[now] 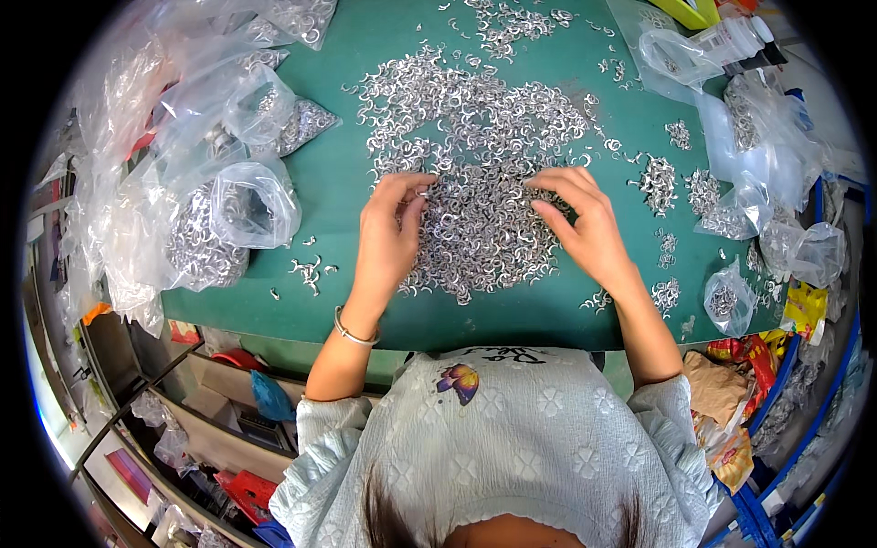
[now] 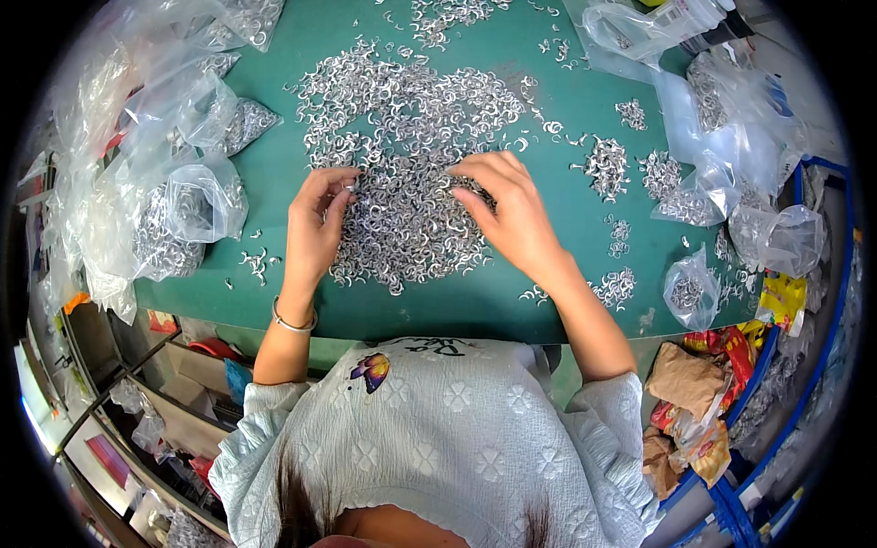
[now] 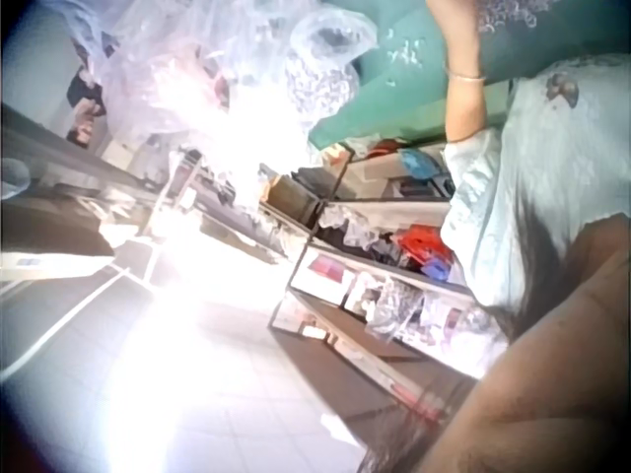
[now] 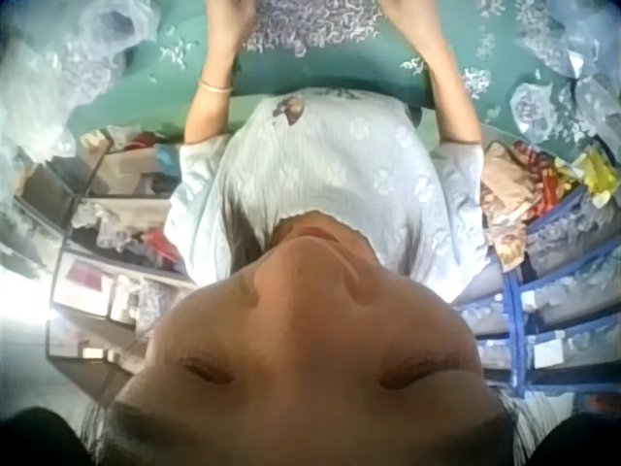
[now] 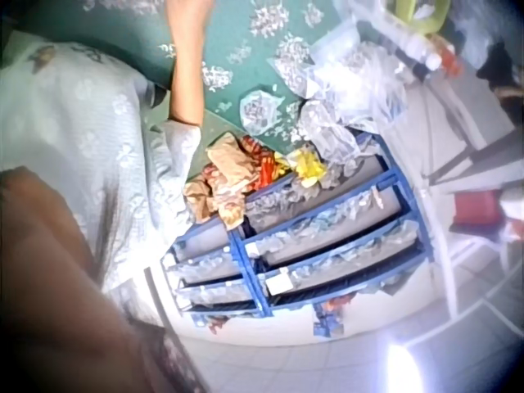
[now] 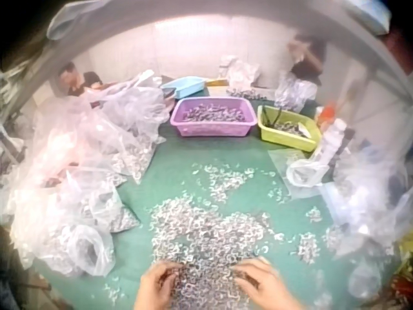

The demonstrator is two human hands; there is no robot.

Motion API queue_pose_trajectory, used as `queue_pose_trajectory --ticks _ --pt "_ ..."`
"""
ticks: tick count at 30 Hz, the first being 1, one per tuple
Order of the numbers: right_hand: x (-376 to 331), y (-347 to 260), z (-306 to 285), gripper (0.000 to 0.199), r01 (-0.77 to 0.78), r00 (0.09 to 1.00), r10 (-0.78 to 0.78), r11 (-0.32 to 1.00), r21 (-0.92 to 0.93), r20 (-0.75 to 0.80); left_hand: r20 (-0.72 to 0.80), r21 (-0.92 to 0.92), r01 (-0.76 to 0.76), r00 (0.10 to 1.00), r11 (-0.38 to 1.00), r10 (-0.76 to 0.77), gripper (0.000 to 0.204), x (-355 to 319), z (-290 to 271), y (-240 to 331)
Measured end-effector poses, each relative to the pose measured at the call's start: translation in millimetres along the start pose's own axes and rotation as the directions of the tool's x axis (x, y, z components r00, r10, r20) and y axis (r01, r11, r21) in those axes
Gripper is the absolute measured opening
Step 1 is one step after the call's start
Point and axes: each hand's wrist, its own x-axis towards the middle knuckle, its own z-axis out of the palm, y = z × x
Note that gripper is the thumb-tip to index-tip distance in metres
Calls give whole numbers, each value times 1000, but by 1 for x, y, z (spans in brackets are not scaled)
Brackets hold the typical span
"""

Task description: The person sorts through a large pile of crescent-shaped metal pieces on a green workbench by hand, picking up individual items and moving them into different groups or towards plastic bags.

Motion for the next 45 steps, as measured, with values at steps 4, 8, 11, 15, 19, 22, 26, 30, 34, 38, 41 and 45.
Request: queue_pose_trajectory --ticks 4,8,11,15,19,22,26,30,34,38,41,45 --pt "-5 2 8 23 96 995 -96 992 -84 7 24 158 2 1000 988 -6 28 -5 -7 11" --pt "2 -11 26 26 167 986 -165 983 -80 33 85 401 -170 985 900 148 29 -11 0 11" --pt "15 -19 44 27 268 962 -263 959 -95 68 77 377 -174 985 910 156 24 -7 -2 7" --pt "21 -12 60 16 360 933 -341 899 -249 114 62 386 -144 990 911 130 19 -8 -4 4" --pt "18 -3 51 12 302 950 -310 903 -306 22 5 458 -191 977 868 212 17 -10 -7 0" --pt "12 -5 47 14 226 967 -253 917 -328 -41 77 475 -233 972 848 224 18 -11 -4 9" --pt "15 -18 60 15 301 949 -315 918 -259 -15 197 468 -296 953 833 229 20 -10 4 9" --pt "17 -17 75 15 329 944 -322 884 -333 77 213 506 -257 962 823 169 20 -14 0 14" --pt "21 -21 72 14 323 945 -317 876 -358 77 219 505 -240 965 829 146 20 -20 -5 17" --pt "19 -20 54 13 178 983 -181 980 -87 -21 171 486 -245 968 839 184 21 -15 -7 13" --pt "14 -11 39 12 99 995 -99 993 64 -6 125 478 -242 970 844 207 23 -7 1 9" --pt "5 -2 34 11 -176 983 168 711 681 79 116 518 -287 957 806 266 24 12 13 7"
